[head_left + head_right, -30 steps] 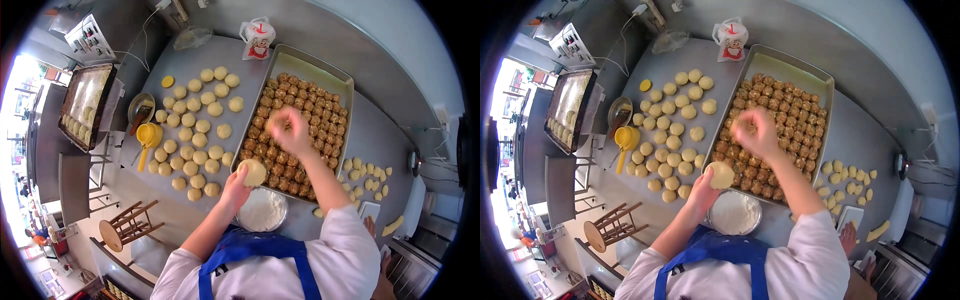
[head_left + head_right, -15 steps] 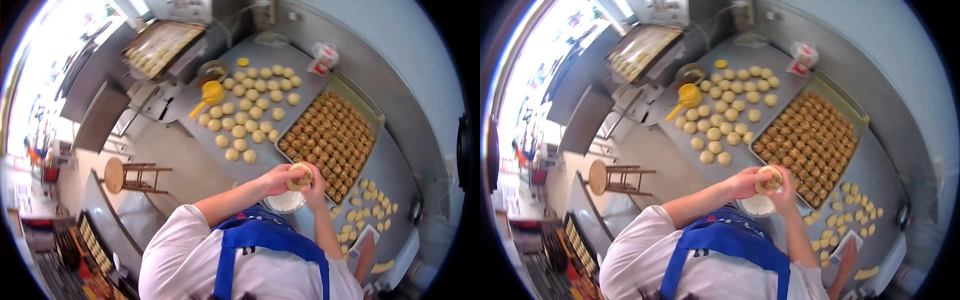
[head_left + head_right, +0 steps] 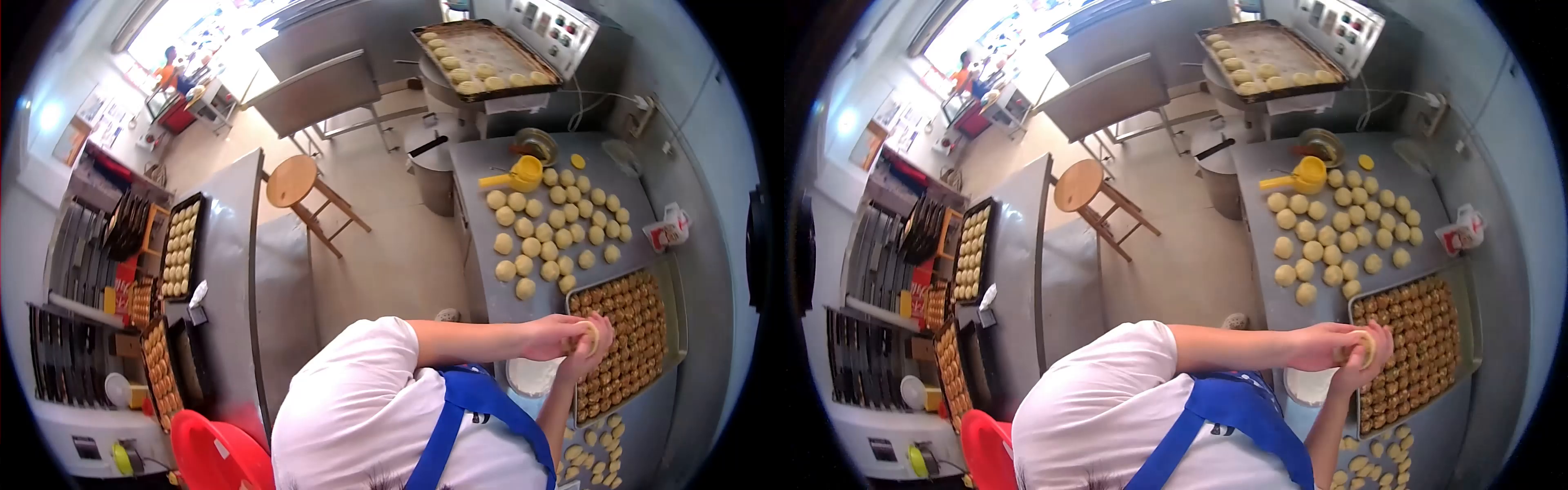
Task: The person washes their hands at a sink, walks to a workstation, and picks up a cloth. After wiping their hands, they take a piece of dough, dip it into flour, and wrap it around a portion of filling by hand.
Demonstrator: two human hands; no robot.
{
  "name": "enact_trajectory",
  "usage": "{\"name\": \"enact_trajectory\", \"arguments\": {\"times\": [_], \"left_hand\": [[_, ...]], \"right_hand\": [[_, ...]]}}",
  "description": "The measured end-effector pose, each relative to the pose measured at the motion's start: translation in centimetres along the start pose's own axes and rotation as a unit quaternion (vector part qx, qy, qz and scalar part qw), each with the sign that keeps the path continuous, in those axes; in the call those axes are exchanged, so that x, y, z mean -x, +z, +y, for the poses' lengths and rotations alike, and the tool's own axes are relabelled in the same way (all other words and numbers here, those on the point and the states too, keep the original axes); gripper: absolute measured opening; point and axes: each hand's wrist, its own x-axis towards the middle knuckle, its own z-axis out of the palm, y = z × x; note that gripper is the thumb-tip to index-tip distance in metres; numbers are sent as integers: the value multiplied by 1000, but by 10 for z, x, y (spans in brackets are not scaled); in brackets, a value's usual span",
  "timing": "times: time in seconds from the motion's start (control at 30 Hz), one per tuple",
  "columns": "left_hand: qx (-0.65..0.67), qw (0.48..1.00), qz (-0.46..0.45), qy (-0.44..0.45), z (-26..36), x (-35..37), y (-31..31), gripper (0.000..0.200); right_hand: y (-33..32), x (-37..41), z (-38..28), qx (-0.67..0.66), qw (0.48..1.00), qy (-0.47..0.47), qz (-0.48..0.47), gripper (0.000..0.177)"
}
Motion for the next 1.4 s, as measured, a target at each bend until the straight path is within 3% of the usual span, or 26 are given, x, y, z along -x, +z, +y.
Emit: {"name": "enact_trajectory", "arguments": {"times": [0.1, 0.17, 0.23, 0.27, 0.3, 0.33, 0.37, 0.43, 0.5, 0.57, 0.6, 0.63, 0.73, 0.77, 0.83, 0.87, 0.9, 0.97, 1.0, 1.03, 1.1, 1.17, 1.23, 1.27, 1.3, 1.4], "left_hand": [[5, 997, 10, 74, 7, 8, 1, 35], [-35, 996, 17, 78, 23, 23, -3, 34], [-44, 998, 31, 42, 25, 30, 4, 35], [-83, 994, 60, 47, 25, 31, 13, 35], [-121, 987, 87, 53, 25, 32, 17, 35], [-17, 995, 12, 97, 20, 23, 11, 37], [-16, 995, 12, 96, 21, 23, 11, 37], [-59, 992, 17, 113, 28, 21, 10, 38], [-81, 989, -2, 120, 31, 20, -2, 40], [-71, 995, 25, 71, 26, 27, -3, 42], [-102, 988, 88, 71, 25, 31, 8, 42], [-101, 989, 89, 67, 23, 28, 11, 42], [35, 994, -3, 104, 20, 9, 6, 41], [36, 994, -3, 103, 21, 12, 8, 41], [-248, 957, 95, 117, 30, 20, 11, 42], [-214, 963, 92, 132, 33, 21, 11, 41], [-214, 963, 92, 132, 31, 21, 10, 41], [-189, 974, 118, 27, 22, 24, 9, 42], [-277, 950, 113, 88, 17, 22, 7, 42], [-277, 950, 113, 86, 15, 17, 7, 42], [-97, 988, 72, 99, 18, 12, 21, 43], [-101, 987, 76, 102, 17, 14, 22, 44], [-422, 879, 161, 153, 17, 13, 8, 46], [-363, 909, 150, 140, 23, 16, 7, 45], [-362, 909, 149, 139, 21, 16, 4, 45], [-415, 885, 180, 113, 11, 20, 2, 45]], "right_hand": [[35, -3, -30, -100, 989, -73, 76, 71], [16, -5, -12, -254, 957, 76, -115, 74], [12, -15, -16, -10, 983, -26, -184, 73], [16, -13, -10, -12, 982, -23, -186, 73], [21, -11, -1, -52, 990, -9, -133, 67], [25, -11, 4, -90, 993, 4, -78, 62], [34, -12, -9, -90, 993, 5, -78, 62], [55, -14, -48, -209, 974, 35, 77, 52], [47, -18, -36, -215, 976, 9, 25, 47], [34, -22, -25, -162, 978, 87, -101, 46], [32, -25, -19, -58, 989, -27, -131, 45], [32, -21, -16, -57, 990, -22, -130, 45], [46, -16, -22, -283, 945, 152, 68, 47], [50, -13, -26, -282, 945, 154, 69, 47], [57, -12, -34, -211, 974, 32, 72, 50], [43, -13, -30, -260, 962, 87, -12, 51], [37, -17, -28, -260, 962, 87, -13, 51], [30, -18, -22, -139, 983, 60, -100, 47], [30, -15, -10, -66, 992, -25, -100, 43], [31, -12, -4, -66, 993, -23, -99, 43], [36, -9, -11, -157, 983, 83, 38, 41], [42, -8, -25, -189, 975, 98, 66, 44], [53, -12, -39, -206, 971, 85, 87, 47], [44, -9, -21, -255, 960, 118, 5, 48], [43, -10, -16, -254, 960, 119, 6, 48], [41, -4, -6, -81, 995, 37, -39, 42]]}}
